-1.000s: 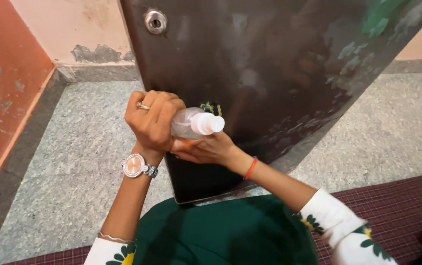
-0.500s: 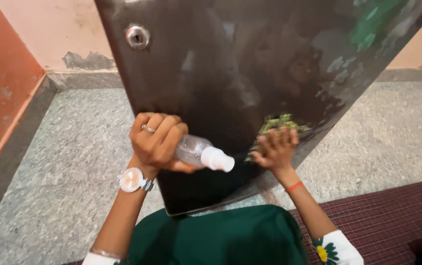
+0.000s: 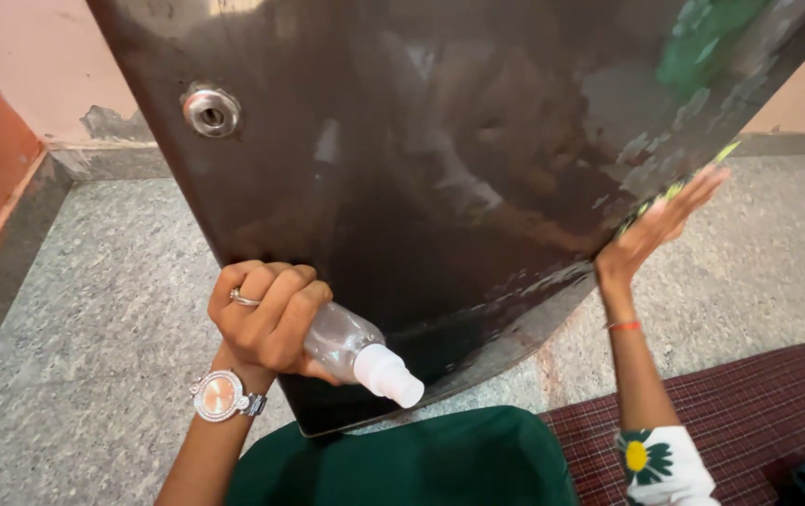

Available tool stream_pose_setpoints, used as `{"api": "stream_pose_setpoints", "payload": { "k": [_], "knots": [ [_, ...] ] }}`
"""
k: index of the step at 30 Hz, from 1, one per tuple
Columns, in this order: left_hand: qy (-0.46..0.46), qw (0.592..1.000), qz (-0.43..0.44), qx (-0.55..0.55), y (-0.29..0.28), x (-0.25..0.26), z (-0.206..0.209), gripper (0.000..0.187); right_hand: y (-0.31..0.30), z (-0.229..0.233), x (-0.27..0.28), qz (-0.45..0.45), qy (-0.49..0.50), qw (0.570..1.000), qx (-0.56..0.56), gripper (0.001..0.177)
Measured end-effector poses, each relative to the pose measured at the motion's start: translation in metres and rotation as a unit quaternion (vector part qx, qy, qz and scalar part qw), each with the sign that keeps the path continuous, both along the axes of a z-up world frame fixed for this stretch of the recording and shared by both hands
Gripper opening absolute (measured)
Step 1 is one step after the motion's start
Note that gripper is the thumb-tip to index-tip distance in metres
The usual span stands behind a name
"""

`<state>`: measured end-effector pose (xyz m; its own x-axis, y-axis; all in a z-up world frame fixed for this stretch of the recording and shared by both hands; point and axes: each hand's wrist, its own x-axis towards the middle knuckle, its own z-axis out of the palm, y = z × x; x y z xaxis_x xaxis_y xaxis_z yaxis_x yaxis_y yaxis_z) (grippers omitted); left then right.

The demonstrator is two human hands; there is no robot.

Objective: The person sits on a mat and cleans a dark brown door using a spray bottle and a patterned cloth. They repeatedly spray the door surface and wipe it with the cloth, focusing on the lower and middle sections.

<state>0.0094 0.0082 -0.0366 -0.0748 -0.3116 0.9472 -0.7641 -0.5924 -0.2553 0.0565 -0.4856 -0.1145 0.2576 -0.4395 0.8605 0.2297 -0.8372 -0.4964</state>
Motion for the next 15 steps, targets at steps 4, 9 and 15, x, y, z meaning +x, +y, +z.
{"api": "stream_pose_setpoints", "payload": {
  "k": [4, 9, 15],
  "knots": [
    [0.000, 1.000, -0.003, -0.004, -0.001, 0.000, 0.000, 0.072, 0.023, 0.093, 0.017, -0.037, -0.020, 0.998, -0.046, 0.063],
    [-0.006, 1.000, -0.001, 0.001, 0.001, 0.000, 0.000, 0.072, 0.134, 0.128, 0.009, 0.228, -0.112, 0.951, -0.176, 0.063],
    [-0.006, 1.000, 0.000, 0.005, 0.002, -0.002, 0.003, 0.073, 0.208, 0.140, -0.035, -0.008, -0.052, 0.737, -0.674, 0.062]
  ]
}}
